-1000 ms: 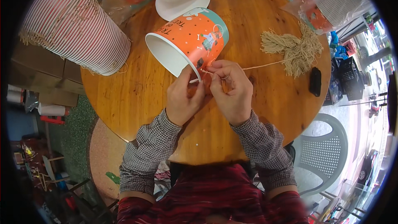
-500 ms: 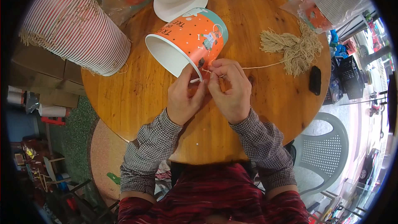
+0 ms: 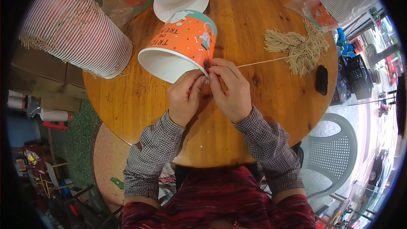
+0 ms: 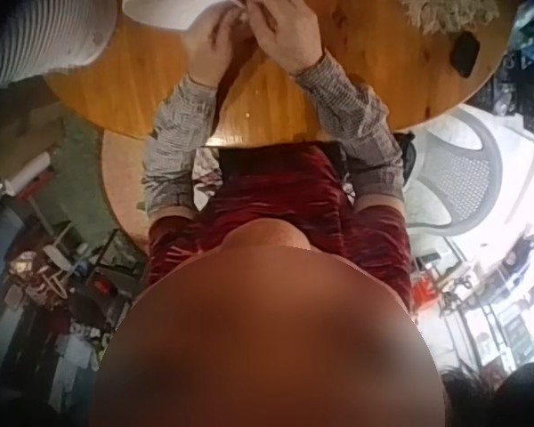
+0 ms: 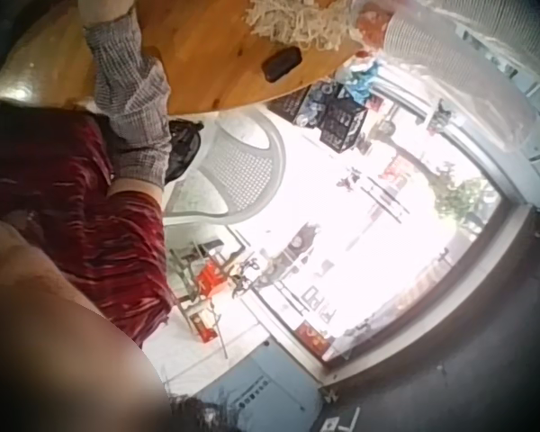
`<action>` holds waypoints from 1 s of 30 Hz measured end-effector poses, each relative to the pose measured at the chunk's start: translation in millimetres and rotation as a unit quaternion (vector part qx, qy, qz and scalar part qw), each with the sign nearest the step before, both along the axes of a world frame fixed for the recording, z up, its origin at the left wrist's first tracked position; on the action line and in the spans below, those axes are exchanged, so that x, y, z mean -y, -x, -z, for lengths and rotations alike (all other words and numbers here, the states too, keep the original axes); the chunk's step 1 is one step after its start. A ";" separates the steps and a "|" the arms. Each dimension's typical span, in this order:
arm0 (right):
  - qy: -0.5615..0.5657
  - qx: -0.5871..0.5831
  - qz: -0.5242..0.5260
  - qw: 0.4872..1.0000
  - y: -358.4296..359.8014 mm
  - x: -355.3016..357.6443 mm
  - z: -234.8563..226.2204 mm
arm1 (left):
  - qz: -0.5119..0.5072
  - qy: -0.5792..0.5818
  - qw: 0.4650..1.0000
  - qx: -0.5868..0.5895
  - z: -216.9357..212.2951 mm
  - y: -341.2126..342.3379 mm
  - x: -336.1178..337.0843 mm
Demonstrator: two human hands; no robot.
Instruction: Manually attaching string handles to printed paper buckets by threading them through pre-punched holes.
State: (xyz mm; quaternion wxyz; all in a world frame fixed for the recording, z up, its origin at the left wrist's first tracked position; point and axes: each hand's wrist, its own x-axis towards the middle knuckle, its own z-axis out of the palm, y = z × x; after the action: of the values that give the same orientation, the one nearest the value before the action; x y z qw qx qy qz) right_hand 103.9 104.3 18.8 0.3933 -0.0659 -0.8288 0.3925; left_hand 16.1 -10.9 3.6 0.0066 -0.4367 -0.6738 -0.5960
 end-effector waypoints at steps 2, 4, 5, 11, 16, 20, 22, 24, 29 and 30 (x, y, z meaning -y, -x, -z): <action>0.014 0.005 -0.011 1.000 0.3 2.5 -0.7 | -0.014 0.008 1.000 0.020 5.0 4.3 0.8; 0.027 0.013 -0.020 0.999 0.3 4.1 0.3 | -0.019 0.010 0.999 0.046 0.4 3.3 -1.0; 0.039 0.019 -0.022 0.999 0.8 5.1 1.0 | -0.023 0.011 0.997 0.072 -1.2 2.8 -1.6; 0.075 0.035 -0.025 0.996 3.2 5.0 5.4 | -0.017 -0.001 0.996 0.085 1.8 5.2 -0.7; 0.096 0.010 -0.015 0.995 5.2 -2.6 14.5 | -0.016 -0.010 0.985 -0.174 -8.7 1.8 2.3; 0.086 0.036 -0.042 0.995 3.5 0.7 10.8 | 0.030 -0.052 0.983 -0.174 -14.1 -1.3 -3.6; 0.123 0.070 -0.082 0.987 3.9 -6.4 11.3 | 0.023 -0.047 0.990 -0.130 -15.2 6.5 -5.7; 0.091 0.069 -0.102 0.988 6.0 -11.6 12.8 | 0.012 -0.039 0.996 -0.085 -17.9 8.6 -8.9; 0.058 0.031 -0.056 0.996 3.5 -9.2 12.9 | -0.027 -0.017 0.995 -0.097 -17.8 18.7 -21.7; 0.077 0.050 -0.036 0.995 1.3 -11.6 12.4 | -0.037 -0.006 0.993 -0.115 -17.3 22.6 -24.9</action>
State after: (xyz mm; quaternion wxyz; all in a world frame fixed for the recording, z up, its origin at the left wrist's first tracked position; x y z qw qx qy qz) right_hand 102.6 115.9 6.4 0.3306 -0.0855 -0.8168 0.4649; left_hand -6.5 14.0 20.9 0.1093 -0.4768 -0.6807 -0.5453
